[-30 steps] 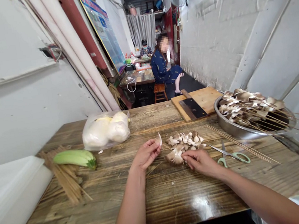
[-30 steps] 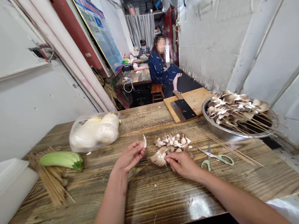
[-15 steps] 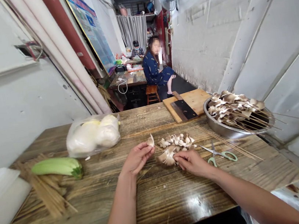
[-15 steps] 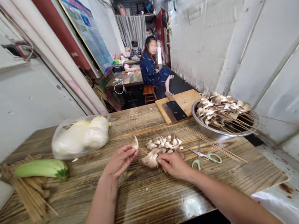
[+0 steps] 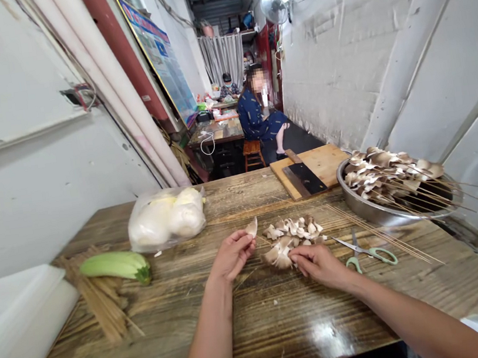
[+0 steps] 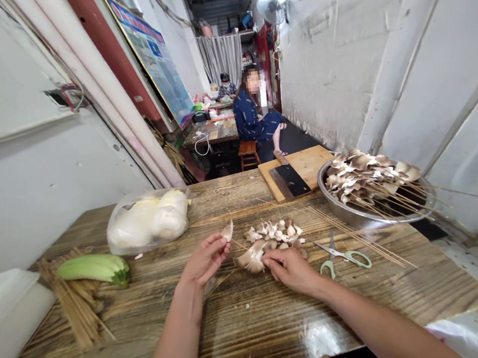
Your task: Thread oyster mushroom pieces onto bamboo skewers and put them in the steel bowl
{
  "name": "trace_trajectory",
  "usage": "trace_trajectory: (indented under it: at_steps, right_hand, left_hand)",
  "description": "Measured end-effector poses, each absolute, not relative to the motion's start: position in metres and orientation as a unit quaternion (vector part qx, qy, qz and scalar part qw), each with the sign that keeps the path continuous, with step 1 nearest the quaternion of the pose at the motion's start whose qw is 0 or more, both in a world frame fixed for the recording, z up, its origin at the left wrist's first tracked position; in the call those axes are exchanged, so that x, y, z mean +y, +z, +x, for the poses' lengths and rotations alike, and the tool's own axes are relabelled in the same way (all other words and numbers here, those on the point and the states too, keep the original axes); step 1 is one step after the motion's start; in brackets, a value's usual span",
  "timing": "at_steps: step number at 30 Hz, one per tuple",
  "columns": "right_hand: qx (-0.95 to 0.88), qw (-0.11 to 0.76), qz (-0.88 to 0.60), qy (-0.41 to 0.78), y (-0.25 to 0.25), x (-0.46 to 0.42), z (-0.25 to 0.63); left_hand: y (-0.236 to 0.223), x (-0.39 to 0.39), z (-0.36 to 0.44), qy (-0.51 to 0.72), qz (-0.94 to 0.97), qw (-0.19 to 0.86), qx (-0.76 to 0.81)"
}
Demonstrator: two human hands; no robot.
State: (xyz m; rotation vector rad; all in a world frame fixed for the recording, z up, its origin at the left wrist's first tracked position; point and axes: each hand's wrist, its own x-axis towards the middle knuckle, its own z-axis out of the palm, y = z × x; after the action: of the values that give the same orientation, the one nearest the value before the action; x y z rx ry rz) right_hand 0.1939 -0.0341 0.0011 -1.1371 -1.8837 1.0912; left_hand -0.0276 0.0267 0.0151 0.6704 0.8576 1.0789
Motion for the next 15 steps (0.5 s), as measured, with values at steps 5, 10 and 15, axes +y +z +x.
trace_trajectory:
  at_steps: [5,10,15]
  right_hand:
    - [-0.724,0.335,-0.435,0.418,0.0004,-0.0336,0.1939]
    - [-0.725,0.330,-0.440,0.414,0.0006,-0.0333,0.1944]
    - [-0.728,0.328,-0.435,0.416,-0.0007,-0.0331,0.1948]
  left_hand:
    - [0.0135,0.0267,-0.0272,0.486,0.300,0.723,0.390]
    - [0.0127,0.0261,-0.0266,0.482,0.297,0.725,0.391]
    - [0.0112,0.0255,-0.0254,0.466,0.296,0.738,0.388]
